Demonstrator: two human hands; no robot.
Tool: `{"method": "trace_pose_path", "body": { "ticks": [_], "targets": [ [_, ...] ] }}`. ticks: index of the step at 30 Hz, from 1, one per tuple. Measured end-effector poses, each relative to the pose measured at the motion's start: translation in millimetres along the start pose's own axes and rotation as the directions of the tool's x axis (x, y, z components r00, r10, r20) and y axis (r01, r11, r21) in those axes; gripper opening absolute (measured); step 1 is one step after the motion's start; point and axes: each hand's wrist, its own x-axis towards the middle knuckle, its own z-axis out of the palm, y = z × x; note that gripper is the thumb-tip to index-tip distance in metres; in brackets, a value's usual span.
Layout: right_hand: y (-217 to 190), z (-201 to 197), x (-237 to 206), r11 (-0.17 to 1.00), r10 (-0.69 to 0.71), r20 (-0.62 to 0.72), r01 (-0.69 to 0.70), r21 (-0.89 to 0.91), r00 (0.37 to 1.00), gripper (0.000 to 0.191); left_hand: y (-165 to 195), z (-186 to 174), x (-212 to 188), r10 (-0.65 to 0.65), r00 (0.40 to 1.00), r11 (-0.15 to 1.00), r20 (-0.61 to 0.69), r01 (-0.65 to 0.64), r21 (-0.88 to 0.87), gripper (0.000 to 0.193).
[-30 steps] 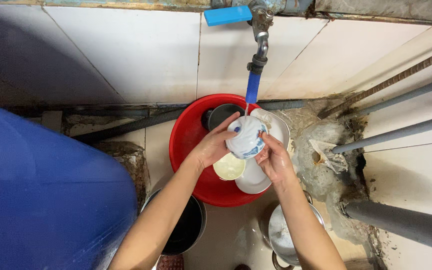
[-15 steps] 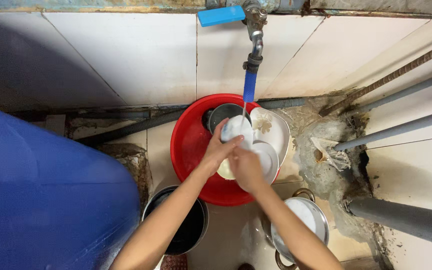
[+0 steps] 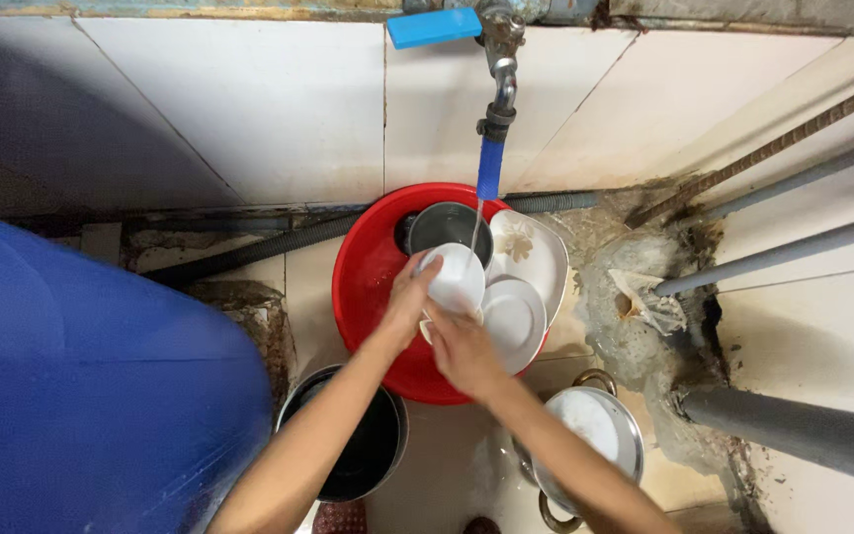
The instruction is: The person washes a green cup, a light green cutting board, scissors, a white ladle, a metal ladle, a grater, and chopsticks under running water from a wall tap. Each item is rinsed and placed into a blue basket on the floor.
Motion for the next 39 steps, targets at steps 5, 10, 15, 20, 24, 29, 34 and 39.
{"method": "trace_pose_path", "body": {
  "ticks": [5,10,15,20,24,29,34,39],
  "targets": [
    [28,-9,5,0.974,-0.221,0.013,0.221,-0.053,0.975,0.042,3,-2,-3,-0.082,0.996,0.997,0.042,0.081,0.016,0.067],
    [7,7,0,0.937,0.219,-0.081,-0.187,0.295,0.972,0.042,-10,13,-10,0.316,0.945,0.938,-0.084,-0.297,0.178,0.061],
    [34,-17,6,0.811,-0.340,0.035,0.312,-0.496,0.940,0.051,-5,-6,-1,-0.022,1.000,1.000,0.014,0.022,0.019,0.063],
    [16,5,-6,0.983,0.154,0.104,-0.163,0.085,0.983,0.038,-11,0,4,0.136,0.989,0.984,-0.062,-0.127,0.129,0.063],
    [23,-4,-3,0.963,-0.184,0.031,0.187,-0.193,0.982,0.052,-7,-1,3,0.007,1.000,0.987,0.013,-0.009,0.159,0.064],
    [48,-18,8,0.962,-0.185,0.138,0.208,-0.175,0.973,0.039,-9,-1,0,-0.011,1.000,0.999,0.019,0.012,-0.036,0.066],
    [8,28,-9,0.832,0.474,0.178,-0.505,0.231,0.862,0.033,-28,17,-6,0.263,0.963,0.964,-0.067,-0.264,-0.012,0.058],
    [44,-2,-8,0.948,-0.280,-0.056,0.267,-0.171,0.958,0.041,-12,-9,1,0.054,0.998,0.984,0.037,-0.047,-0.175,0.058]
  ]
}}
